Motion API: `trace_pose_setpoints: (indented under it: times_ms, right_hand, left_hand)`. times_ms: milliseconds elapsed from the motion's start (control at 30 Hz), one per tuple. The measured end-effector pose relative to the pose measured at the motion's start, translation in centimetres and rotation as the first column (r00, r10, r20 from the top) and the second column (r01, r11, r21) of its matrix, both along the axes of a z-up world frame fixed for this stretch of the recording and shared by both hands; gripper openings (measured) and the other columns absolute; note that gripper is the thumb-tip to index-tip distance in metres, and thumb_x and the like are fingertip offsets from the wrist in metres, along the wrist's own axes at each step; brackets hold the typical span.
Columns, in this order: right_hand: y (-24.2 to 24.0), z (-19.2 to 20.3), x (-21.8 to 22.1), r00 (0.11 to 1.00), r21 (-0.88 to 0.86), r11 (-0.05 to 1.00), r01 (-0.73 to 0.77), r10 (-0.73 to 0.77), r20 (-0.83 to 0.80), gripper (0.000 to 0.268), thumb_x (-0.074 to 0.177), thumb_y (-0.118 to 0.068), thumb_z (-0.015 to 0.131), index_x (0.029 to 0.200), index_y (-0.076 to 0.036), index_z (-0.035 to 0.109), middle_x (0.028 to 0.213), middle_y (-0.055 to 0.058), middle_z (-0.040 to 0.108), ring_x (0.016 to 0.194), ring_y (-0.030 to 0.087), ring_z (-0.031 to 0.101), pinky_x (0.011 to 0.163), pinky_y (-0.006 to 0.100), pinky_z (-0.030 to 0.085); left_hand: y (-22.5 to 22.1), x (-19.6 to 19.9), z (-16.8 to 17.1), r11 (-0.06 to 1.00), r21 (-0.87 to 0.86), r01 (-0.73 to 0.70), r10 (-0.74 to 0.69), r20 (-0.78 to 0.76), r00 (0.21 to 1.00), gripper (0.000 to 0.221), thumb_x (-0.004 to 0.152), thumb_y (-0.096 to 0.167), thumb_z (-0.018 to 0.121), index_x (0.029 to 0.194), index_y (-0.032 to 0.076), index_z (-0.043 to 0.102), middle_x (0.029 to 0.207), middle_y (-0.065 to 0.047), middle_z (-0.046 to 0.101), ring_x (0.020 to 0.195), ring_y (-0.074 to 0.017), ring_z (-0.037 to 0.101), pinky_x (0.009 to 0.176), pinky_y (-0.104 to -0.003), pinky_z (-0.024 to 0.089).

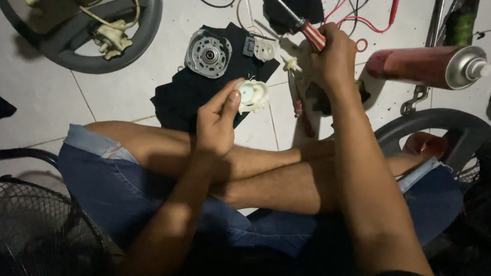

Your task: Repairing a plastic gear mechanism from an electric fan by using a screwdriver to pry and adjust internal components.

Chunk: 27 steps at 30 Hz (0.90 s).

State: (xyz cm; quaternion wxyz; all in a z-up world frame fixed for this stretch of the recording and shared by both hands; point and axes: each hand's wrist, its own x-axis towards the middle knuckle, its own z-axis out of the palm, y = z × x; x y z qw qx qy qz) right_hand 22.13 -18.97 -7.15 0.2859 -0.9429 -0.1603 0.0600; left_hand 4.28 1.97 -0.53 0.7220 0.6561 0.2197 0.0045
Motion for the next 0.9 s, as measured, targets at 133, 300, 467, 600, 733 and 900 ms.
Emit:
trace_pose_setpoints:
  times_ms: [133, 300, 467, 600, 733, 900]
  right_hand:
    - [0.9, -0.4, -0.5, 0.997, -0.042, 0.997, -0.070, 0.071, 0.020, 0.025, 0.079, -0.003, 0.083, 0.099, -0.001, 0.067, 0.093, 0.018, 0.066, 0.078, 0.036, 0.063, 0.072, 0.045, 0.052]
    - [1.0, -1.9, -0.5, 0.997, -0.139, 0.988, -0.068, 0.063, -0.036, 0.036, 0.074, 0.003, 0.080, 0.107, -0.003, 0.067, 0.099, 0.020, 0.065, 0.088, 0.036, 0.059, 0.079, 0.047, 0.049]
    - [1.5, -0.1, -0.5, 0.993, -0.129, 0.992, 0.005, -0.020, -0.112, 0.045, 0.071, 0.008, 0.079, 0.112, -0.004, 0.064, 0.107, 0.018, 0.063, 0.094, 0.037, 0.062, 0.085, 0.048, 0.051]
    - [1.2, 3.3, 0.0, 0.973, 0.270, 0.949, 0.162, -0.109, -0.203, 0.022, 0.087, -0.005, 0.076, 0.105, -0.001, 0.066, 0.087, 0.011, 0.074, 0.071, 0.019, 0.071, 0.065, 0.031, 0.059]
    - [0.4, 7.9, -0.7, 0.803, 0.690, 0.597, 0.409, 0.124, -0.583, 0.035, 0.085, 0.007, 0.074, 0.105, -0.009, 0.051, 0.097, 0.012, 0.070, 0.088, 0.021, 0.074, 0.082, 0.028, 0.062]
    - [0.8, 15.6, -3.8, 0.809, 0.751, 0.611, 0.249, 0.295, -0.508, 0.047, 0.076, 0.007, 0.077, 0.098, -0.016, 0.043, 0.092, 0.007, 0.067, 0.089, 0.023, 0.073, 0.084, 0.034, 0.064]
  left_hand:
    - [-0.3, -0.1, -0.4, 1.000, -0.029, -0.010, 0.010, 0.000, 1.000, 0.039, 0.105, 0.017, 0.053, 0.133, -0.010, 0.060, 0.129, -0.019, 0.069, 0.115, -0.0201, 0.064, 0.102, -0.029, 0.051]
    - [-0.4, 0.1, 0.0, 1.000, -0.017, -0.001, 0.002, 0.040, 0.999, 0.037, 0.106, 0.014, 0.051, 0.132, -0.012, 0.059, 0.128, -0.021, 0.069, 0.115, -0.0214, 0.065, 0.101, -0.030, 0.051]
    - [-0.2, 0.1, 0.1, 1.000, 0.004, 0.006, -0.006, 0.041, 0.999, 0.037, 0.106, 0.014, 0.050, 0.132, -0.012, 0.059, 0.128, -0.022, 0.069, 0.114, -0.0214, 0.065, 0.100, -0.029, 0.052]
    - [0.0, 0.1, 0.5, 1.000, -0.012, -0.013, 0.013, -0.004, 1.000, 0.039, 0.105, 0.018, 0.053, 0.132, -0.008, 0.061, 0.129, -0.017, 0.070, 0.115, -0.0196, 0.065, 0.101, -0.028, 0.051]
    - [-0.1, -0.2, 1.0, 1.000, -0.001, -0.022, 0.022, 0.054, 0.998, 0.036, 0.105, 0.016, 0.054, 0.131, -0.008, 0.062, 0.125, -0.016, 0.072, 0.110, -0.0177, 0.066, 0.096, -0.027, 0.053]
    - [-0.2, -0.9, 1.5, 1.000, -0.028, -0.002, 0.005, 0.110, 0.994, 0.038, 0.105, 0.018, 0.053, 0.132, -0.008, 0.061, 0.124, -0.015, 0.071, 0.107, -0.0162, 0.065, 0.093, -0.026, 0.053]
